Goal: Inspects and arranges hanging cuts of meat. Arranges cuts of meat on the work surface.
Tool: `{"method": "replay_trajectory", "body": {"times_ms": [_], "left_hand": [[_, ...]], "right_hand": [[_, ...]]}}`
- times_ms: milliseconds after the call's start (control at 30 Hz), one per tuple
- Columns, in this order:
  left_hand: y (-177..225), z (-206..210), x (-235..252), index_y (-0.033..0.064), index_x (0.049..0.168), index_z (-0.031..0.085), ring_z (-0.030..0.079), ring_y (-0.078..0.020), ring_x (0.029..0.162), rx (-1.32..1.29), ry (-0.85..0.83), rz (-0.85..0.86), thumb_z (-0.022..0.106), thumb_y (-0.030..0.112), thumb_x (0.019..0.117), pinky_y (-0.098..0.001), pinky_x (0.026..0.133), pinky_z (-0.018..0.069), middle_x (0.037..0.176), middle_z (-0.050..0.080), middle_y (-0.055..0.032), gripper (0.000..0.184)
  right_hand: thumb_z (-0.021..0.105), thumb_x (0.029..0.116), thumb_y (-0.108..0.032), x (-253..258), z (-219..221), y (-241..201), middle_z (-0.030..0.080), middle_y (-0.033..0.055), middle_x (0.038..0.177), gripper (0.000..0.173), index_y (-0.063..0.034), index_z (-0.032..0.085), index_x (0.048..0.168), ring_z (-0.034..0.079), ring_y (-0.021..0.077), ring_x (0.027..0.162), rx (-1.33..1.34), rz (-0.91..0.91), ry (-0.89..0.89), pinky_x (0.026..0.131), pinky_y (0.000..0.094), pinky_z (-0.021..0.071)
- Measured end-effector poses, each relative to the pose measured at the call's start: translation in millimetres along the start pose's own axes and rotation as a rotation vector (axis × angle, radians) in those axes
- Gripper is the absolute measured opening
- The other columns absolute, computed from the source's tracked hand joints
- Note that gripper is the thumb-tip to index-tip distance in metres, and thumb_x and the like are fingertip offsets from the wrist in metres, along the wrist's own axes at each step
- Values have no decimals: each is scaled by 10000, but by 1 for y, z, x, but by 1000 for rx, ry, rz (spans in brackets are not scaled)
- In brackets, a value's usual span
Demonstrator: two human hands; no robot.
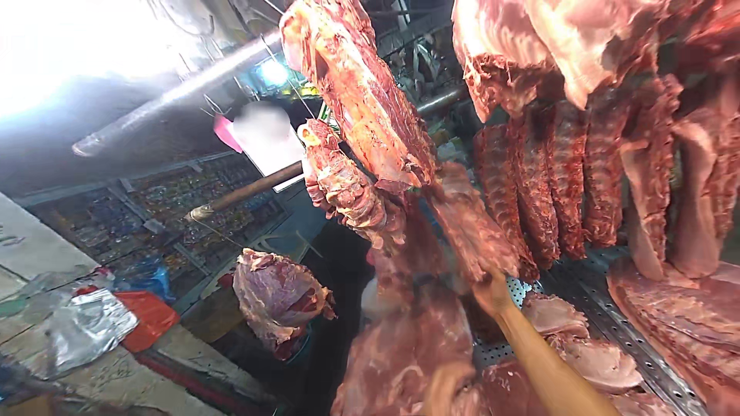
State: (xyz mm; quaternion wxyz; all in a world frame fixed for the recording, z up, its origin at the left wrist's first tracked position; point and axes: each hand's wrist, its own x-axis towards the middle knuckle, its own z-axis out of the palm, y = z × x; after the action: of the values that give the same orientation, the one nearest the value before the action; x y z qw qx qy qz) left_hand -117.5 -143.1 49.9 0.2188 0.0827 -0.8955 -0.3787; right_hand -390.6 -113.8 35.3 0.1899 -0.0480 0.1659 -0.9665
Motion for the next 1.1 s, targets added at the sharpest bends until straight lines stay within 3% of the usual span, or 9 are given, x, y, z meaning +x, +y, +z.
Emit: {"method": "replay_trajectory", "body": {"times_ms": [100,167,300,400,500,633,800,967,1100], "left_hand": [[76,-39,102,115,1200,740,600,-203,1282,387,104,433,655,211,941,-402,1094,502,1311,675,-64,288],[128,-51,169,121,1226,724,575,-266,1318,661,137,656,627,212,951,-467,1097,474,1340,657,-102,306],[179,-64,283,89,1206,704,532,-348,1351,1197,87,909,634,194,944,-573,1132,392,1349,638,-137,290],[190,-83,326,50,1292,655,491,-416,1372,1430,7,728,574,198,972,-623,1189,280,1401,596,-193,362],[200,-98,331,69,1197,688,574,-346,1234,1586,10,677,513,210,977,-547,1085,368,1298,637,-140,314],[213,-106,319,89,1229,696,549,-344,1282,1591,-67,661,563,209,970,-554,1097,376,1378,598,-129,315],[220,-135,310,102,1111,710,627,-367,1088,1574,-99,729,570,240,982,-530,890,512,1242,611,-164,236],[225,-138,308,118,1119,733,640,-343,1055,1625,-115,566,595,270,972,-504,858,533,1229,611,-148,253],[243,-108,336,108,1244,710,671,-413,1015,1513,-72,283,551,244,991,-611,744,548,1326,609,-183,328]], "right_hand": [[431,1075,-169,-17,6,-8,702,111,960,227,-21,561,1189,722,204,806,-61,-42,50,720,389,638],[408,1078,-191,-24,7,-14,703,107,968,251,-32,561,1197,725,203,824,-45,-41,45,736,399,639],[321,1088,-366,-33,15,-18,669,161,1093,409,-58,518,1272,703,284,925,90,36,40,790,467,612],[287,1077,-455,-38,21,-16,655,168,1096,473,-80,503,1268,691,294,921,186,94,52,784,467,600],[352,1058,-467,-35,21,-11,662,169,1085,454,-88,517,1245,698,299,919,285,118,51,791,473,605],[376,1036,-549,-30,21,-18,662,177,1116,526,-99,514,1272,700,312,935,381,116,79,794,479,606],[364,1005,-659,-33,21,-42,683,165,1059,610,-122,541,1235,709,292,875,465,124,54,741,452,611],[738,804,-623,-38,17,-61,716,183,1040,680,-90,604,1205,733,308,865,472,122,-84,738,459,629],[698,836,-638,-50,17,-62,709,195,1068,685,-82,591,1222,733,313,891,499,167,-115,743,457,629]]}}
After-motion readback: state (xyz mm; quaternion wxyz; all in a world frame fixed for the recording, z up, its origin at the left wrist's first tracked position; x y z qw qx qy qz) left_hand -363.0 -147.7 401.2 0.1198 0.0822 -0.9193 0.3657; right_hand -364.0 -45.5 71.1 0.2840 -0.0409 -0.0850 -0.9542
